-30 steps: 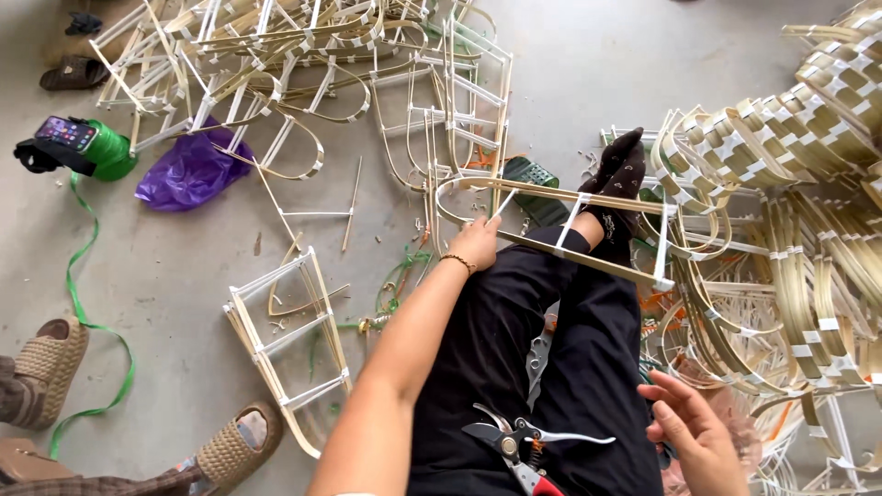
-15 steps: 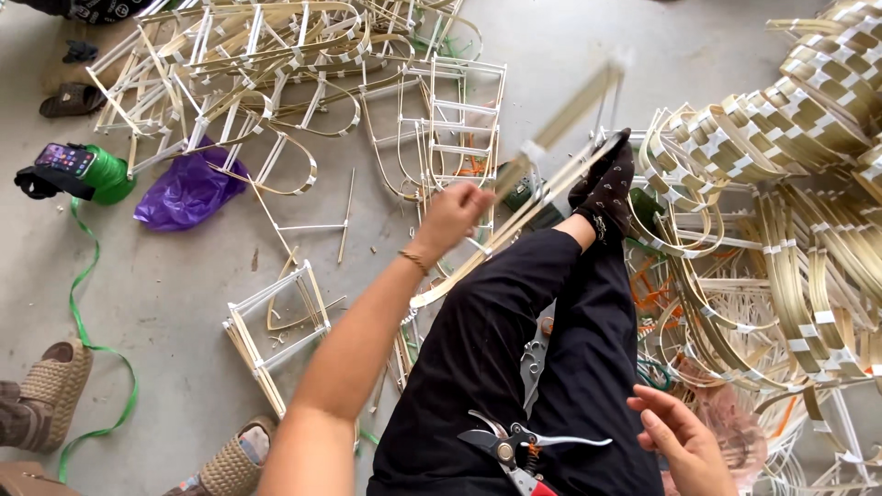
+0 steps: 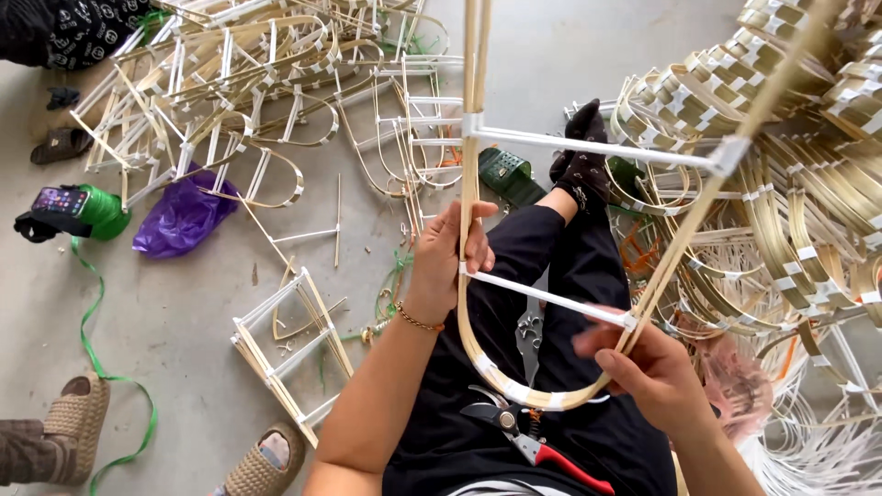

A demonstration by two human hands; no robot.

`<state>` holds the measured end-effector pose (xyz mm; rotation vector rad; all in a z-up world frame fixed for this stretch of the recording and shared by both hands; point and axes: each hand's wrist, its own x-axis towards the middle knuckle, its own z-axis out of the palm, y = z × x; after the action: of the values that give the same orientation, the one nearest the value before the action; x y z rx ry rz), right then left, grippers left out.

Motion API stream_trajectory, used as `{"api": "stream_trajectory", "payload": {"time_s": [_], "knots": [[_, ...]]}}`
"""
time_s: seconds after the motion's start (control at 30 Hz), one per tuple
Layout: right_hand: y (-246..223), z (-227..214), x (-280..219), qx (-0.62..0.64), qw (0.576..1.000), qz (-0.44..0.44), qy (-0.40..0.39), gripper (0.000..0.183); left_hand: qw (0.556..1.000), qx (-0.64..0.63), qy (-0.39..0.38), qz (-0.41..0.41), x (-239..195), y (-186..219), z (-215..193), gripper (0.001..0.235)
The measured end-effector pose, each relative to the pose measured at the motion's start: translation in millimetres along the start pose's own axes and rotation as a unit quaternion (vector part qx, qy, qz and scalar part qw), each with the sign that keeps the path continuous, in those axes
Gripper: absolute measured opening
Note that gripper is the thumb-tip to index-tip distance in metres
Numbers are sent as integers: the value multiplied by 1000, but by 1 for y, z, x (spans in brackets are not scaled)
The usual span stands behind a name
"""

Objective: The person assembles a bamboo frame by hand, fitting thin strips into white plastic connectors and using shears to trim excess material. They continue attaching more bamboo pieces to the structure before setting the frame down among others on the floor.

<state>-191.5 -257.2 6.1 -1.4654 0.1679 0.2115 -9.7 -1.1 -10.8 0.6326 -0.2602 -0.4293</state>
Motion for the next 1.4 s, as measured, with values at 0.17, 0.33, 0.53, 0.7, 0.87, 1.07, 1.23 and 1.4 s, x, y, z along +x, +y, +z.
{"api": "stream_trajectory", "payload": {"time_s": [0.17, 0.33, 0.53, 0.7, 0.87, 1.07, 1.23, 1.4], "knots": [[-2, 6, -28, -44, 998, -40, 25, 42, 972, 228, -26, -40, -16, -3, -4, 57], [-20, 21, -43, -219, 974, -50, 34, 38, 923, 380, -5, -57, -23, -7, -3, 47], [-27, 24, -50, -272, 958, -91, 28, 33, 941, 333, -5, -61, -27, -9, 2, 42], [-41, 19, -41, -311, 943, -108, 60, 43, 937, 347, -11, -26, -30, -5, 9, 42], [-14, -9, -23, -253, 954, -20, 162, 61, 911, 411, -17, -19, -40, 6, 42, 51], [16, -21, -19, -112, 985, 13, 129, 64, 903, 428, -12, -30, -40, -4, 41, 53], [26, -21, -18, -59, 993, 2, 106, 64, 902, 429, 6, -53, -36, -10, 30, 53], [33, -19, -18, -84, 991, 33, 100, 64, 914, 401, 16, -63, -37, -14, 26, 47]]}}
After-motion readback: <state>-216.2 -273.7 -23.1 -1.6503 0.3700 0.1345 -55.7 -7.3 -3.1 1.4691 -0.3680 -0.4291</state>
